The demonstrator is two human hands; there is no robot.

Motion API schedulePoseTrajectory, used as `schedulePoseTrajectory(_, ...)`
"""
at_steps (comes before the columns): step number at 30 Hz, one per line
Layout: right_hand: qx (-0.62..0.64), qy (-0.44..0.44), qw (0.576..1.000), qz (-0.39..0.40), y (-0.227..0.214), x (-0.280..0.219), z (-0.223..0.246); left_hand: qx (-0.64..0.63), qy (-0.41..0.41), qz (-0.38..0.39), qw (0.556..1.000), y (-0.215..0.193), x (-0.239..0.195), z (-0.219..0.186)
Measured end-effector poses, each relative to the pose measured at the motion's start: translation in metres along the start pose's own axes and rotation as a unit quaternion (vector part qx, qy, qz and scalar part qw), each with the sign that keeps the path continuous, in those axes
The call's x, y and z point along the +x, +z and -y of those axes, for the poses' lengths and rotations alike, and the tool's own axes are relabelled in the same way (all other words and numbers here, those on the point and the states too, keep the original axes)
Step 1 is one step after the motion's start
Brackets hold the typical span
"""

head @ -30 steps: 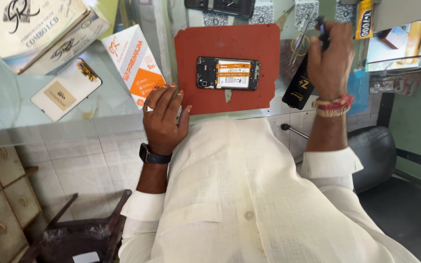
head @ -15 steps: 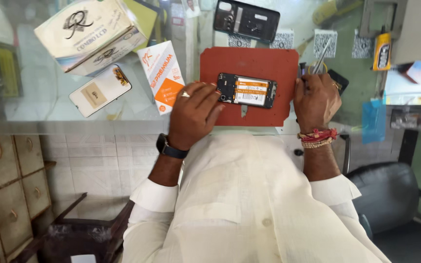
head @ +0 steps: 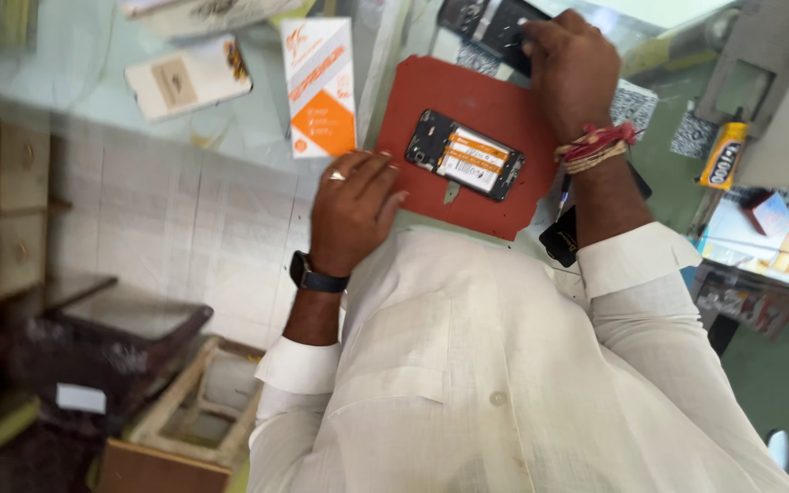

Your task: The person uses a screwdriver to remove screws from the back of a disassembled mobile phone, then detaches the battery connector and removes the battery. They reattach the connector, place the battery back, and reinsert the screws to reassemble the phone.

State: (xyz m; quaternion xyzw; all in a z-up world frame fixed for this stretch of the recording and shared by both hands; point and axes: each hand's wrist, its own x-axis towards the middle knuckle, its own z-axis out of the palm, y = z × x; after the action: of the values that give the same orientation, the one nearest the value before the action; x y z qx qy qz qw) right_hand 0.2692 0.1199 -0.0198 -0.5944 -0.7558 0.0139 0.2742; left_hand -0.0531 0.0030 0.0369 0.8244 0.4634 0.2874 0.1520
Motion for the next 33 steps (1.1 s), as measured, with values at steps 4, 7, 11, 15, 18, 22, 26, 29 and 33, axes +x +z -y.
schedulePoseTrajectory(4,0.005,-0.035,0.999,0.006,0.006,0.004,-0.013,0.031,-0.071,-0.038,0.996,-0.010,-0.033,0.001)
schedulePoseTrajectory(7,0.064,-0.022,0.997,0.027,0.004,0.007,-0.019,0.035,-0.086,-0.039,0.995,-0.011,-0.044,-0.002)
schedulePoseTrajectory(11,0.177,0.000,0.983,0.052,-0.010,0.009,-0.014,0.027,-0.076,-0.047,0.996,-0.011,-0.047,-0.007)
schedulePoseTrajectory(15,0.330,0.076,0.929,0.152,-0.031,-0.012,0.013,-0.005,-0.054,-0.051,0.997,-0.006,-0.039,-0.011)
schedulePoseTrajectory(18,0.432,0.080,0.875,0.205,-0.030,-0.025,0.041,-0.020,-0.018,-0.037,0.999,0.004,-0.032,-0.013)
schedulePoseTrajectory(22,0.449,0.100,0.856,0.237,-0.022,-0.030,0.072,-0.038,0.029,-0.012,0.999,0.021,-0.024,-0.016)
schedulePoseTrajectory(26,0.400,0.113,0.875,0.249,-0.016,-0.027,0.087,-0.051,0.050,-0.023,0.997,0.030,-0.023,-0.013)
schedulePoseTrajectory(29,0.358,0.086,0.896,0.247,-0.014,-0.025,0.090,-0.041,0.045,-0.028,0.998,0.031,-0.024,-0.008)
schedulePoseTrajectory(33,0.347,0.070,0.906,0.233,-0.012,-0.028,0.092,-0.014,0.042,-0.032,0.998,0.028,-0.024,-0.002)
